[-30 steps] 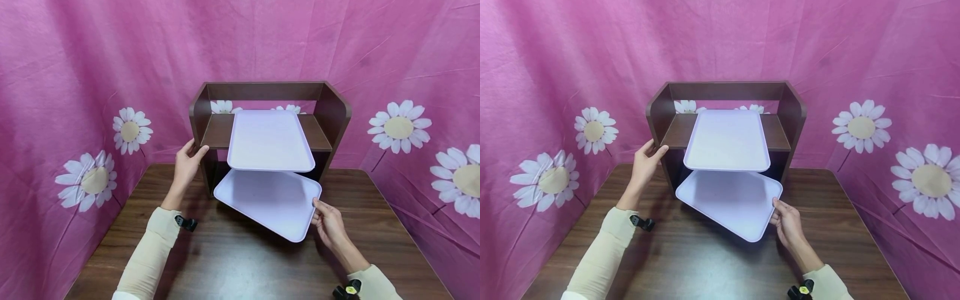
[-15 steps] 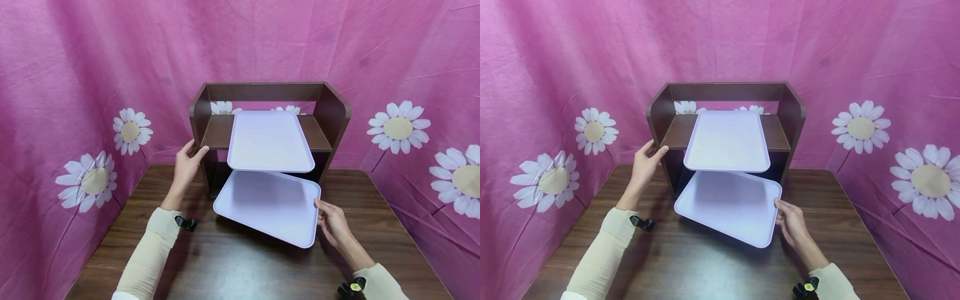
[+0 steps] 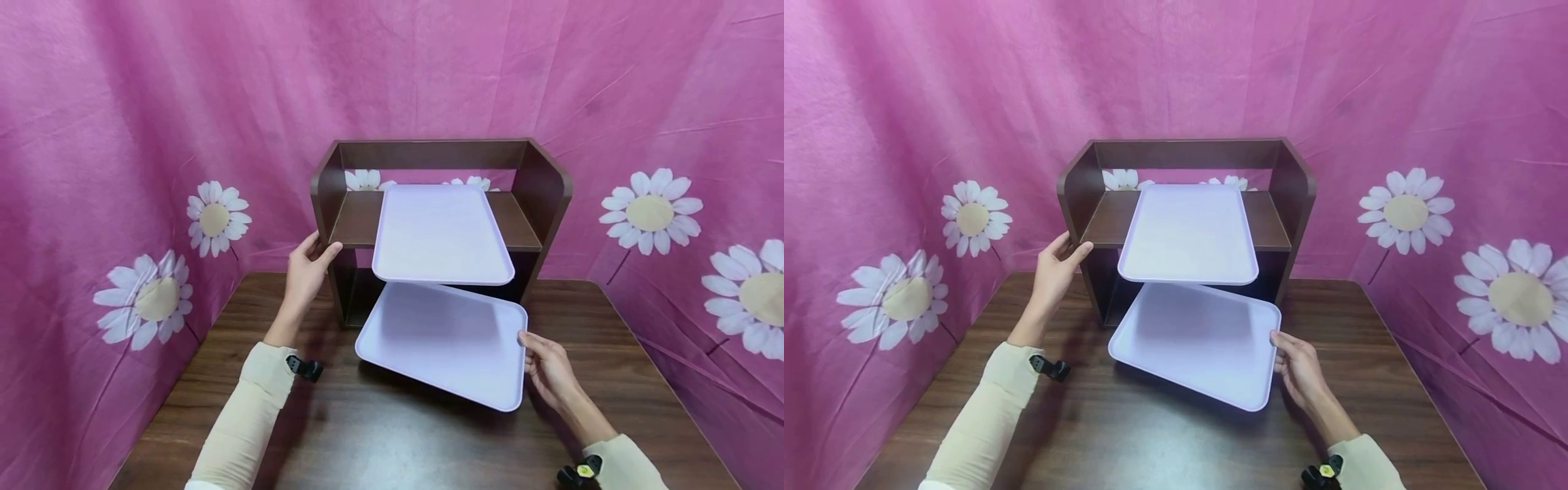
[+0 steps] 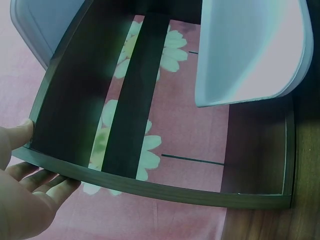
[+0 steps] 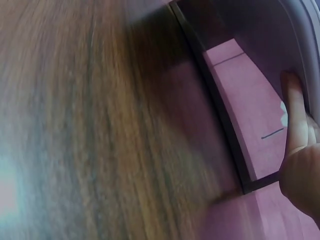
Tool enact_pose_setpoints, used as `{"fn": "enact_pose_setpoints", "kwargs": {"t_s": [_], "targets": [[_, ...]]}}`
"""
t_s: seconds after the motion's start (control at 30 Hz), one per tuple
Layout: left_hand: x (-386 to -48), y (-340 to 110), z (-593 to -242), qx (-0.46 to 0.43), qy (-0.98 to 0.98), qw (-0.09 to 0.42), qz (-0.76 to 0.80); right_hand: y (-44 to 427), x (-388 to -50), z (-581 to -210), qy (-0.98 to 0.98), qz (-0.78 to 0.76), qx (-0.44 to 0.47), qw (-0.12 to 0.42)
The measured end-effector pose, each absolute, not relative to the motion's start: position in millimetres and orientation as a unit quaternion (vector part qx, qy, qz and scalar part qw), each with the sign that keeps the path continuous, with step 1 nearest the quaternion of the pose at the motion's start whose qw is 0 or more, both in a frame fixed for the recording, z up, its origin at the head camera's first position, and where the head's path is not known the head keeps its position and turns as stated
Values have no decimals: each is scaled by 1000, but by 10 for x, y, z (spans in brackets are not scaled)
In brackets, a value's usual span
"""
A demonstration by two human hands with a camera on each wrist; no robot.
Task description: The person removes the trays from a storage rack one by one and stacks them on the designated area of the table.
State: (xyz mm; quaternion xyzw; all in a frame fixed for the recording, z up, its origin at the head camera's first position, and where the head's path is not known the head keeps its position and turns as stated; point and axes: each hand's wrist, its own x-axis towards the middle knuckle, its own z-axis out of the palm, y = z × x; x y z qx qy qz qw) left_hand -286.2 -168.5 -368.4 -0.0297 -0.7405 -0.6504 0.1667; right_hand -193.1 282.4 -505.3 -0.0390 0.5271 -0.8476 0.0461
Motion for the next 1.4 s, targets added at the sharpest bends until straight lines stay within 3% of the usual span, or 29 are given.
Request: {"fn": "enact_pose_setpoints", "kwargs": {"t_s": [0.47, 1.4], "targets": [[-2871, -1686, -3698, -29, -738, 171, -652, 2905, -1916, -5126, 507, -853, -101, 71], [-2874, -1665, -3700, -23, -728, 174, -663, 2855, -1836, -5212, 583, -803, -56, 109]]}}
